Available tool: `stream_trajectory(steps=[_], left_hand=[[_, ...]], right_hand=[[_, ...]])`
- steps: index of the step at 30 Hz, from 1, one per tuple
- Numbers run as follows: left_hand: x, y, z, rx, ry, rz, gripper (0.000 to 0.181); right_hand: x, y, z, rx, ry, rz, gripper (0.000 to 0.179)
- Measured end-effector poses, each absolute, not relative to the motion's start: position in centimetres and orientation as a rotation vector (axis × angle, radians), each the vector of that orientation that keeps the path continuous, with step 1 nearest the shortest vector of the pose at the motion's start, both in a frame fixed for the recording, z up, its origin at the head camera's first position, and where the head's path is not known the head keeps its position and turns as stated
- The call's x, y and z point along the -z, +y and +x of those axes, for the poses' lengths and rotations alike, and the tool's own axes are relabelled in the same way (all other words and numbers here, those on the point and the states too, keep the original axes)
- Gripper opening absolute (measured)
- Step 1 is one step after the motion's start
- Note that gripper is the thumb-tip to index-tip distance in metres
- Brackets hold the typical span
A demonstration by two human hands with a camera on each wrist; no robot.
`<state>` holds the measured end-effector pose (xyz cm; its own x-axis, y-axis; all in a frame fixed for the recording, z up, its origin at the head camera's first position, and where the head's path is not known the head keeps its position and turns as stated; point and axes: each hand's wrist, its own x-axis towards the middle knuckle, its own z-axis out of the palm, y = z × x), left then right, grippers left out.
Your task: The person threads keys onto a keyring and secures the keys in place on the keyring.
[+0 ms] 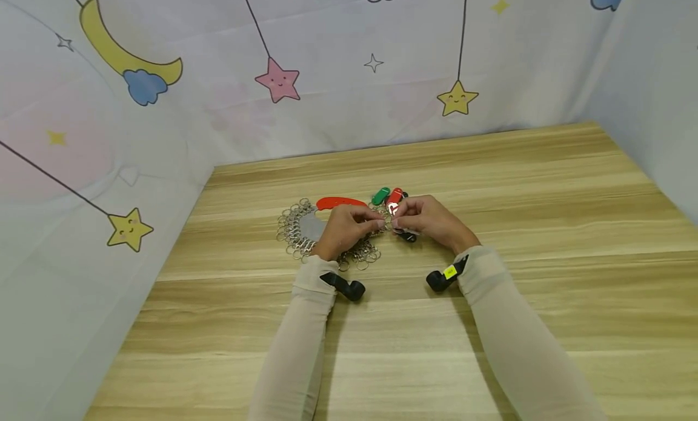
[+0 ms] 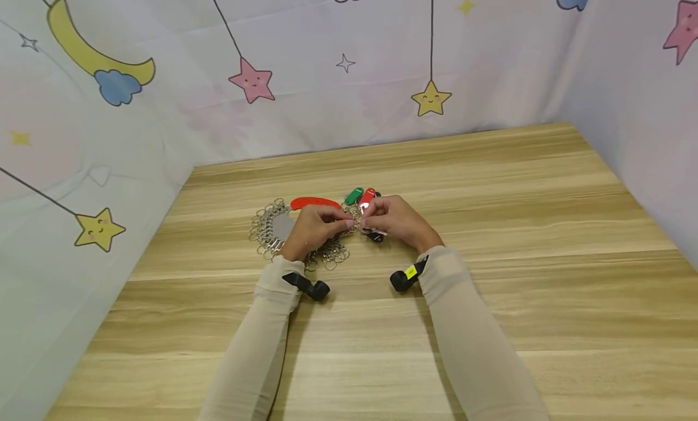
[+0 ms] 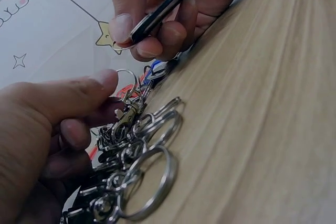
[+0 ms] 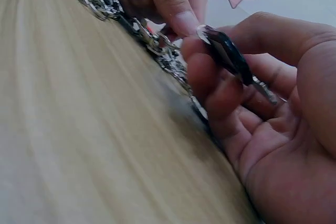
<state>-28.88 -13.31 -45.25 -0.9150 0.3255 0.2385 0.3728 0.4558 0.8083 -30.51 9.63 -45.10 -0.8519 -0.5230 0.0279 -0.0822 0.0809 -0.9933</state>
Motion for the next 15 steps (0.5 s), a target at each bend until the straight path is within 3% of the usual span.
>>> stream_trajectory(steps=[15], left_hand=[[45.49, -13.27, -29.02, 1.49, -2.651, -0.627, 0.008]], right_hand=[[45.14, 8.78, -30.45, 1.818, 2.146, -0.601, 0.009]])
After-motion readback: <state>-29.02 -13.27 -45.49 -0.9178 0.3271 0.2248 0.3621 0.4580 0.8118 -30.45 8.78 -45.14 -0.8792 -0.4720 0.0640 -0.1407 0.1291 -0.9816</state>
